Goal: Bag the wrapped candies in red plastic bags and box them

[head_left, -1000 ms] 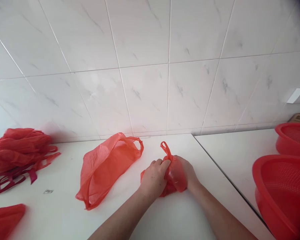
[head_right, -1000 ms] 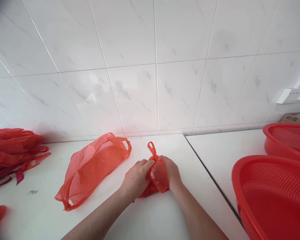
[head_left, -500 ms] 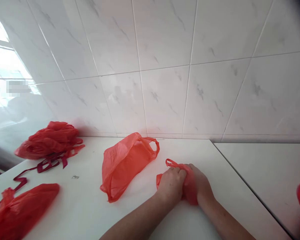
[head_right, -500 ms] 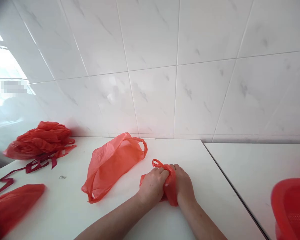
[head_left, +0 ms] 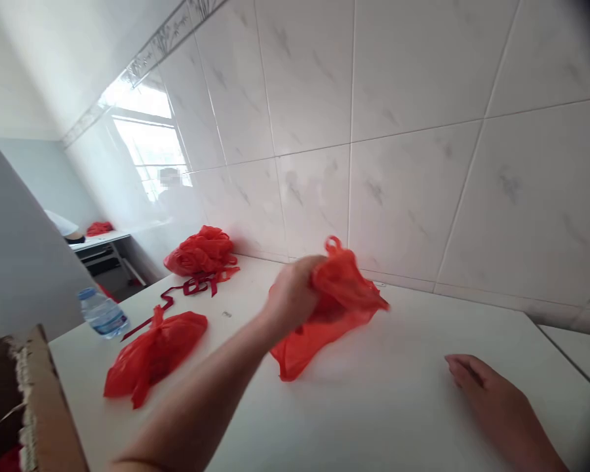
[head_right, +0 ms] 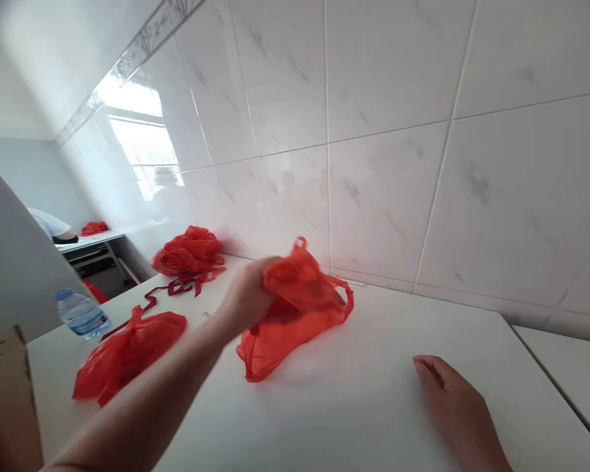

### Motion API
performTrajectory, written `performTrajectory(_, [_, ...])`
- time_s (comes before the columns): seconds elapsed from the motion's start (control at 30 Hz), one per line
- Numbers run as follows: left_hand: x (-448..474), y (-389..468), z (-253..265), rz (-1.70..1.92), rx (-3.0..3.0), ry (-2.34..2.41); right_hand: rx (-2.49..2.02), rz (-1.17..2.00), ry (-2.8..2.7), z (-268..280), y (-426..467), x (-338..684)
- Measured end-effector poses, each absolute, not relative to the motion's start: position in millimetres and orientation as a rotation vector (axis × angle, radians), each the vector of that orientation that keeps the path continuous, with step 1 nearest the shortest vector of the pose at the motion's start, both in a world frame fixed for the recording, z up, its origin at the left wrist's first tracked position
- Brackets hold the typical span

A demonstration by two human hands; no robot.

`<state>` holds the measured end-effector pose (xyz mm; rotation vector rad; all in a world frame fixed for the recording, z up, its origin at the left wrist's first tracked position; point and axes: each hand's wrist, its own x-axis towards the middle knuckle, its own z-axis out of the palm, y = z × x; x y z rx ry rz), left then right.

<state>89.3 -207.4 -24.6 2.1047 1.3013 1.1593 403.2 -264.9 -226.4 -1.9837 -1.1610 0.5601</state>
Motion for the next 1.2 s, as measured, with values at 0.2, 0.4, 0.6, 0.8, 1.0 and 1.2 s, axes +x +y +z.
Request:
performTrajectory(0.2, [-16.0,-171.7,4.7,1.265,2.416,2.164,-2.017,0.511,-1.235,-226.3,-263.8,396.4])
performTrajectory(0.4, [-96.8,-152.9,-40.9,0.586,2.24,2.536,-1.997,0.495,-1.229,-220.8,-266.0,389.3])
performTrajectory(0.6, [-97.3,-133.3,-86.0,0.308,2.287,2.216,-2.014,0.534,-1.219,-214.6,-270.5,382.0])
performTrajectory(0.8, [-21.3,-152.9,-91.6,0.388,2.397,1.499,-1.925,0.405,-1.268,-214.8,-268.5,378.5])
performTrajectory(1.0, [45.7,-167.2,-121.9,0.328,2.332,1.25,-1.82,0.26,-1.32,-212.1,-268.8,369.8])
performTrajectory(1.2, [90.8,-161.8,-158.7,0.419,2.266,1.131,-1.798,0.216,-1.304,-214.6,-279.3,361.7])
